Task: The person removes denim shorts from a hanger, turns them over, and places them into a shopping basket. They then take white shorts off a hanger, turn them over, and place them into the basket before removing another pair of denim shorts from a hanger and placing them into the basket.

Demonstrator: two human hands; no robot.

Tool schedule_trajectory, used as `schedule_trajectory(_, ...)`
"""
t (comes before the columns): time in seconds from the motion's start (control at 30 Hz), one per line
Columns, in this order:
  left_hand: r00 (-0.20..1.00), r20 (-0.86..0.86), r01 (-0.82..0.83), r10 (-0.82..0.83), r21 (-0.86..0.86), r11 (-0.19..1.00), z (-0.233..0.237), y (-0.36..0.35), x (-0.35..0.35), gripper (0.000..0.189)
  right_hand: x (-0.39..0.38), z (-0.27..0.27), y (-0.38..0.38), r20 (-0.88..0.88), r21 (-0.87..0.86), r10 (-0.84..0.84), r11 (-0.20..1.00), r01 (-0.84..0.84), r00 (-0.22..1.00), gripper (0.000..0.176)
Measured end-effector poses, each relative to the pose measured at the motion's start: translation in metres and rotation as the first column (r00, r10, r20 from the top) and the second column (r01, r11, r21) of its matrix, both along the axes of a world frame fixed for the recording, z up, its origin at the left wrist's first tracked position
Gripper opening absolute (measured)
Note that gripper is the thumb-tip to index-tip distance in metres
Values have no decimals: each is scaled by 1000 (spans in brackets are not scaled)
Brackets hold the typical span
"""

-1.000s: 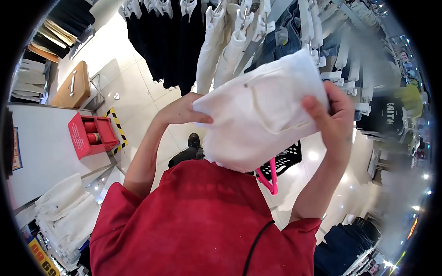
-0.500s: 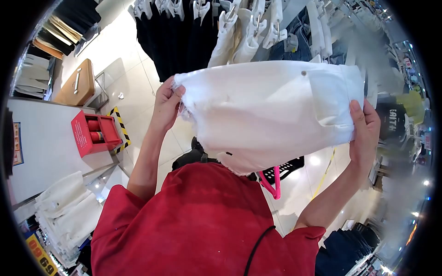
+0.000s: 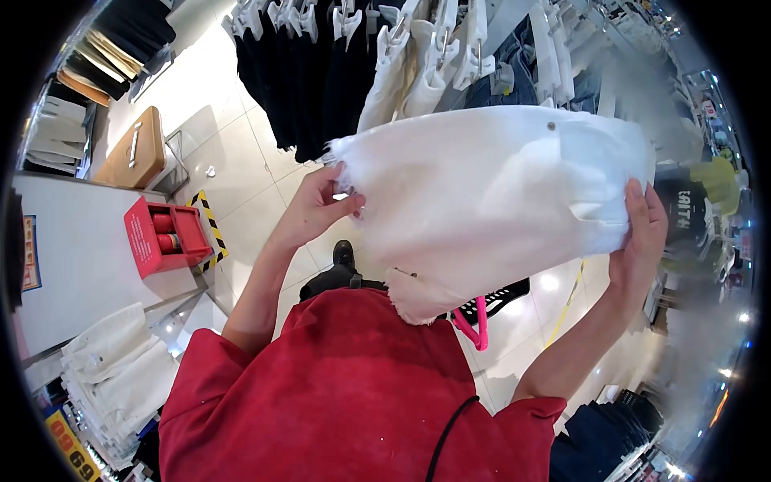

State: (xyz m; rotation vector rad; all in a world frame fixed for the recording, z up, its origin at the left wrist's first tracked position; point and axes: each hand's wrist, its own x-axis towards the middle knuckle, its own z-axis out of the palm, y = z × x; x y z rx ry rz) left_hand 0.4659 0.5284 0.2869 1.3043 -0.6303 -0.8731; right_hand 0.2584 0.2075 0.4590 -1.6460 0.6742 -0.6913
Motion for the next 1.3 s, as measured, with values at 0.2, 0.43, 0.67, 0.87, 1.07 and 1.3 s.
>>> schedule_trajectory(0.2,984,-56,-169,169,2,986,8,3,4,9,-5,6,-2,9,0,8,1000,-8,1000,41)
schedule_trajectory(0.43,945,-321,-124,59,-185,975,-4,7,11,23,-14,7,-2,43,-4,-18,1000,18,999,41)
schedule_trajectory(0.67,877,-478,-110,-41,-284,952,4,-5,-19,44,-13,8,5,113,40,16,999,-21,993,38)
schedule_trajectory(0.87,979,-197,-67,42,-122,990,7,-25,-35,38,-15,6,1,146,71,-11,997,1,989,36)
schedule_trajectory(1.07,931,-286,-298,225,-248,922,32,-14,-10,34,-8,-1,-2,-46,-42,-1,999,-1,999,33)
schedule_trajectory(1.3,962,-199,-226,187,-195,954,25,-1,-1,41,-4,-19,-10,-121,-32,67,997,-72,990,41)
